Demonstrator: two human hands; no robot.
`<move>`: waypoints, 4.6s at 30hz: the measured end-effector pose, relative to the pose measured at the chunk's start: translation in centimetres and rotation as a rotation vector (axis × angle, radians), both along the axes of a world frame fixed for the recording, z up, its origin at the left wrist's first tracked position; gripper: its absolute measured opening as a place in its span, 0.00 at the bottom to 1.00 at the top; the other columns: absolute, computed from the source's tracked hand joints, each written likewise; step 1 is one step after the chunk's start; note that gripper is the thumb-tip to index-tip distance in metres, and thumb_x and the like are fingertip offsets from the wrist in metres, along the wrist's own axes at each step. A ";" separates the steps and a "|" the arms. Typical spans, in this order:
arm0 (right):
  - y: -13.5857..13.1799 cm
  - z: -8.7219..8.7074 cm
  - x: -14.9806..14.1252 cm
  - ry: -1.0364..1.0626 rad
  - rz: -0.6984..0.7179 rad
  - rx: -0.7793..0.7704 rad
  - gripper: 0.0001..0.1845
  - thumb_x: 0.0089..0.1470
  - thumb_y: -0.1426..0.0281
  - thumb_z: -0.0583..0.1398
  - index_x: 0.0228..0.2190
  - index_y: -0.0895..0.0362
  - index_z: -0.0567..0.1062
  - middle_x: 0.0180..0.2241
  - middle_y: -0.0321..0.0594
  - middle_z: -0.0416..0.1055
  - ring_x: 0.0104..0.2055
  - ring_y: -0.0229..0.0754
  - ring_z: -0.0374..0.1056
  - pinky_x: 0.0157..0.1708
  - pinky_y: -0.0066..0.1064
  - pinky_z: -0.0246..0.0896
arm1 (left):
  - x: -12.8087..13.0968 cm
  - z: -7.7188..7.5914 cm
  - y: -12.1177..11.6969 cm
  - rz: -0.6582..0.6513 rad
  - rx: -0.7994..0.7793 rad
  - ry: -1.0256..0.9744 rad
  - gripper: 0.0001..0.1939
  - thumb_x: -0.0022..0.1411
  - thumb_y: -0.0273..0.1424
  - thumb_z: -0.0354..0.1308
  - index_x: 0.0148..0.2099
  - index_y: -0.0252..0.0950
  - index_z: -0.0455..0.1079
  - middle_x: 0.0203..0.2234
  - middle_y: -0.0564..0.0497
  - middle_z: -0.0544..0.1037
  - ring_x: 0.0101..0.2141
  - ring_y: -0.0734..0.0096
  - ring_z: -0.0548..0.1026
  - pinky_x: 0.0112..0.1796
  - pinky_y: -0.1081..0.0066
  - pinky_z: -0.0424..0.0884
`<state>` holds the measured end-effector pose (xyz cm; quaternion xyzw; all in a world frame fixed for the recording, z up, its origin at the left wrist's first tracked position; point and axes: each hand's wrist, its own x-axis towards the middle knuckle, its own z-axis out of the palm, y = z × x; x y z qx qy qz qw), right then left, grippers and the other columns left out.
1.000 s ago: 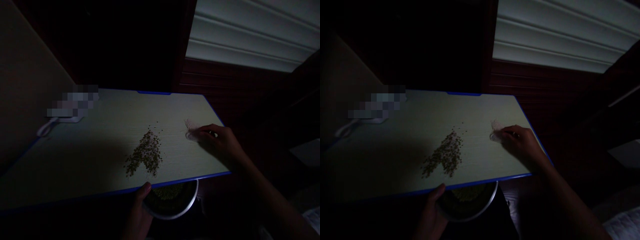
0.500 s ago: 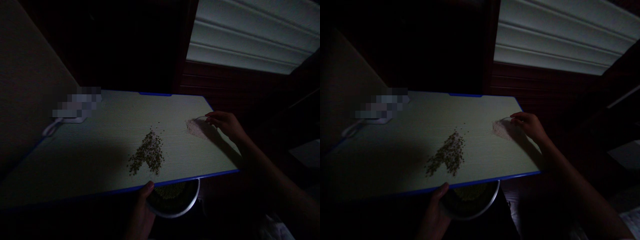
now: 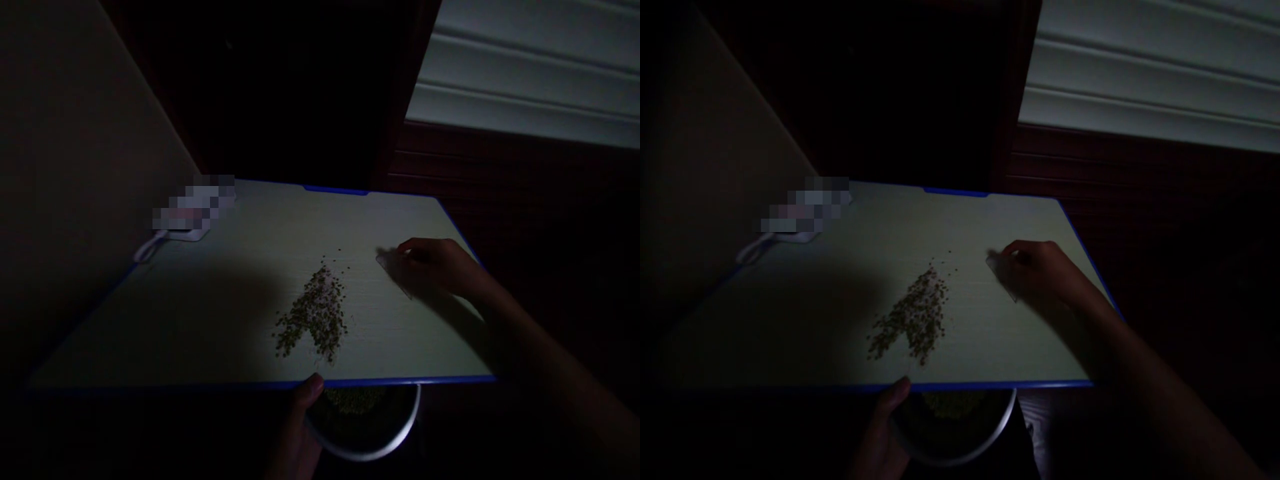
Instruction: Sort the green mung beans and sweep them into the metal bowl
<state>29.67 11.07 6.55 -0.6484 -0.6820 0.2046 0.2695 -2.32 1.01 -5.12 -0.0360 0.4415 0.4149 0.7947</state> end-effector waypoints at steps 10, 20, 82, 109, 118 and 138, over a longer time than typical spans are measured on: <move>3.1 1.1 1.3 0.082 0.045 0.002 0.17 0.59 0.65 0.62 0.48 0.55 0.81 0.37 0.42 0.84 0.36 0.44 0.79 0.37 0.36 0.70 | -1.0 1.1 -0.2 -0.076 -0.103 -0.094 0.30 0.62 0.33 0.68 0.66 0.38 0.74 0.48 0.42 0.88 0.60 0.44 0.78 0.64 0.48 0.68; 14.8 0.7 -4.2 0.021 0.289 -0.150 0.20 0.67 0.61 0.64 0.55 0.57 0.75 0.55 0.46 0.75 0.51 0.48 0.76 0.49 0.46 0.76 | -0.7 0.9 -0.6 -0.076 -0.113 -0.085 0.40 0.63 0.29 0.69 0.74 0.36 0.61 0.52 0.39 0.86 0.58 0.41 0.78 0.64 0.44 0.67; -12.6 1.0 -8.2 -0.067 0.242 0.172 0.11 0.65 0.75 0.60 0.44 0.50 0.79 0.29 0.36 0.76 0.30 0.39 0.73 0.27 0.27 0.72 | 1.4 3.1 -0.8 0.011 0.016 -0.082 0.14 0.54 0.32 0.75 0.44 0.38 0.85 0.41 0.46 0.90 0.59 0.44 0.78 0.66 0.50 0.65; -3.0 1.4 -3.1 -0.177 -0.118 0.226 0.18 0.64 0.65 0.60 0.50 0.57 0.83 0.42 0.48 0.84 0.35 0.46 0.80 0.37 0.37 0.71 | 1.3 3.1 -0.6 0.078 -0.035 -0.028 0.41 0.62 0.26 0.69 0.74 0.44 0.62 0.48 0.49 0.89 0.57 0.51 0.81 0.64 0.52 0.69; 5.3 1.3 -3.7 -0.064 0.076 0.139 0.19 0.60 0.68 0.61 0.51 0.54 0.84 0.39 0.47 0.85 0.37 0.50 0.80 0.40 0.39 0.73 | 1.0 2.2 -0.9 0.016 0.012 -0.094 0.36 0.62 0.30 0.69 0.71 0.39 0.68 0.50 0.45 0.88 0.57 0.47 0.80 0.63 0.52 0.70; -0.5 1.3 -4.0 0.023 0.265 0.099 0.11 0.66 0.69 0.61 0.45 0.52 0.85 0.42 0.41 0.83 0.43 0.42 0.78 0.43 0.33 0.69 | 1.3 3.0 -0.6 0.039 -0.065 -0.021 0.36 0.58 0.28 0.72 0.68 0.35 0.71 0.44 0.45 0.89 0.55 0.47 0.82 0.64 0.52 0.69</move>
